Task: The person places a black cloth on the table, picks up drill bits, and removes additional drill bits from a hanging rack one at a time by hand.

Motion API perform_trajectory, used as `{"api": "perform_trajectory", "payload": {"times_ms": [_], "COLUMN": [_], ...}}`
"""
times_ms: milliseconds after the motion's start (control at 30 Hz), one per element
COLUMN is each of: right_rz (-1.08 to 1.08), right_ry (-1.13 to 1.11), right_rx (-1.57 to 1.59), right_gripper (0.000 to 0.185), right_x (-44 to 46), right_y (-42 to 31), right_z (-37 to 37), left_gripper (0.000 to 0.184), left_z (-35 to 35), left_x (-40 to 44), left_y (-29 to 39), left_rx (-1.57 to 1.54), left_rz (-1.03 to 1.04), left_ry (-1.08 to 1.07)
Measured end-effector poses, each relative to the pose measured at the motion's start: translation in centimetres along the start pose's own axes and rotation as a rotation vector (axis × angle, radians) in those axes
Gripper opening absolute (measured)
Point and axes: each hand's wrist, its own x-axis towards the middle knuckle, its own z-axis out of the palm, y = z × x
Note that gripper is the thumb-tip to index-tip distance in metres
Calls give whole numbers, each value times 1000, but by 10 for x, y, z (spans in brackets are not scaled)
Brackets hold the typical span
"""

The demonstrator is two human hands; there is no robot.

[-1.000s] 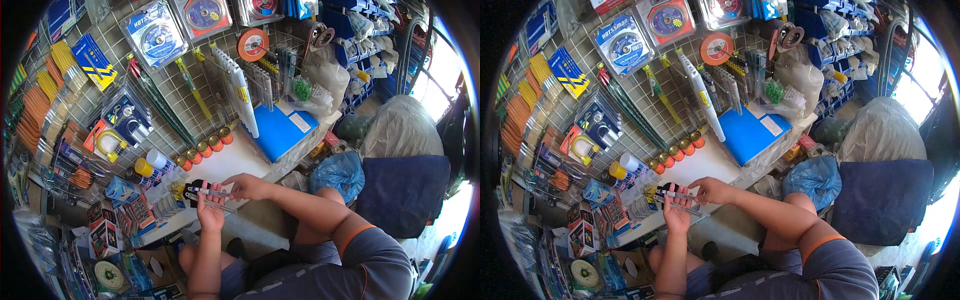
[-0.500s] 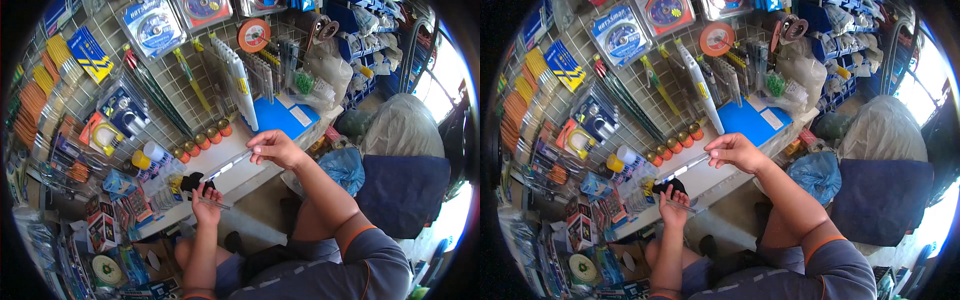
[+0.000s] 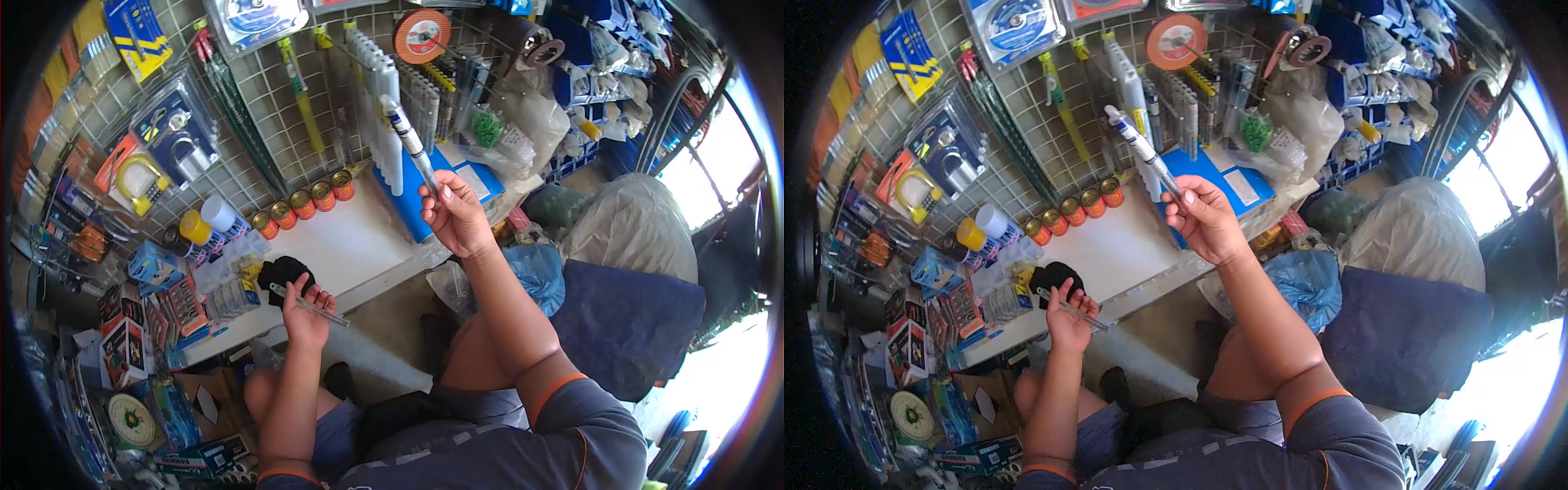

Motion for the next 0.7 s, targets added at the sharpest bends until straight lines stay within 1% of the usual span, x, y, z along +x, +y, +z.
{"api": "perform_trajectory", "payload": {"times_ms": [67,167,200,300,333,433,567,700], "right_rz": [-23,-42,-16,-34,-47,-174,-311,-337], "right_ry": [9,84,156,173,175,327,443,578], "right_rx": [55,271,339,516,544,547,620,627], "right_gripper": [28,26,28,30,31,28,25,23], "right_x": [0,2,5,10,12,17,21,21], "right_y": [-3,-5,-6,-14,-18,-28,-35,-36], "right_z": [-1,-5,-13,-28,-34,-49,-82,-105], "left_gripper": [38,38,38,38,39,39,40,40], "left_z": [2,1,1,2,2,-1,-1,-1], "left_x": [-1,-1,-2,-4,-4,-4,-4,-4], "left_y": [0,-1,-1,1,1,1,-1,-2], "left_rx": [15,17,25,38,36,39,46,62], "left_rz": [0,-17,-17,-14,-12,-4,-6,-7], "left_ry": [1,-8,-6,-2,-2,-11,-23,-23]}}
